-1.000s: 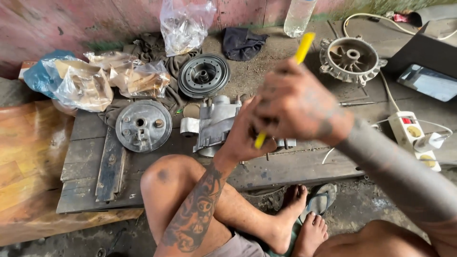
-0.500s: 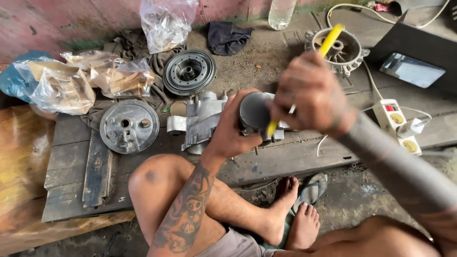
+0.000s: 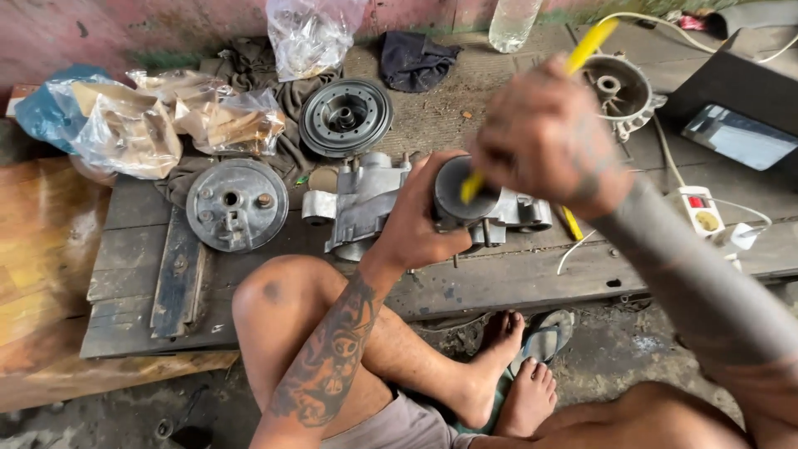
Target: The person sits on a low bench and scrubs a cylindrical metal part with a yellow brush. They rotate the part to clean different sides and then place it down to pick up a larger, irregularly shaped metal component, continuing to scrub it with the brush.
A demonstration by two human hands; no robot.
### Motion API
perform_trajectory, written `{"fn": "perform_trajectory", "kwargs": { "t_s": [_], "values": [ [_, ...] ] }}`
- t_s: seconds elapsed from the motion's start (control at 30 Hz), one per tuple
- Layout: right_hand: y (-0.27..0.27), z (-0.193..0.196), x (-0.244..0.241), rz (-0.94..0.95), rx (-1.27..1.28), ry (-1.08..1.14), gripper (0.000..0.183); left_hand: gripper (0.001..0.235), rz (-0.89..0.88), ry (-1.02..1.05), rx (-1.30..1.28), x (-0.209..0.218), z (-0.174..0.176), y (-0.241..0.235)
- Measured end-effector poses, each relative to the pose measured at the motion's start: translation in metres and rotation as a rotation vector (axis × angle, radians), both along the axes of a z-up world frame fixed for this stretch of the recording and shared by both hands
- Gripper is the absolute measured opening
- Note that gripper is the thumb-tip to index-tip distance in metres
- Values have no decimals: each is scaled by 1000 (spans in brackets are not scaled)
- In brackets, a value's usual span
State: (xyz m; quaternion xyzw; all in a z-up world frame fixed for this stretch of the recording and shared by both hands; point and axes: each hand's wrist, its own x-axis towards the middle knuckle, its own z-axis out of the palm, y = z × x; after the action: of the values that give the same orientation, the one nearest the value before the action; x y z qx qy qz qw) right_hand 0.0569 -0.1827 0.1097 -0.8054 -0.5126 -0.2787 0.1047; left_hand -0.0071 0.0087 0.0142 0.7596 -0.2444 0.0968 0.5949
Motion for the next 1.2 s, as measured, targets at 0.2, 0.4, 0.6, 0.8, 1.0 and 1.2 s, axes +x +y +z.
{"fn": "perform_trajectory", "kwargs": {
  "t_s": [0.2,0.4,0.6,0.8,1.0,1.2],
  "values": [
    [35,2,-11,188,-40,-34,29,30,-89,-133,-90,10,-25,3],
    [41,-1,-17,269,154,-174,31,78,-22,61,16,16,-115,12],
    [16,-6,-19,-12,185,-63,38,75,-136,190,-240,-5,-11,4],
    [10,-11,-38,121,211,-147,36,65,-122,70,-165,-3,1,6],
    [14,-13,-55,1,294,-92,39,61,-104,4,-122,-4,2,7],
    [-10,-22,-32,-323,235,-142,34,62,-106,96,-182,-5,8,1]
  ]
}}
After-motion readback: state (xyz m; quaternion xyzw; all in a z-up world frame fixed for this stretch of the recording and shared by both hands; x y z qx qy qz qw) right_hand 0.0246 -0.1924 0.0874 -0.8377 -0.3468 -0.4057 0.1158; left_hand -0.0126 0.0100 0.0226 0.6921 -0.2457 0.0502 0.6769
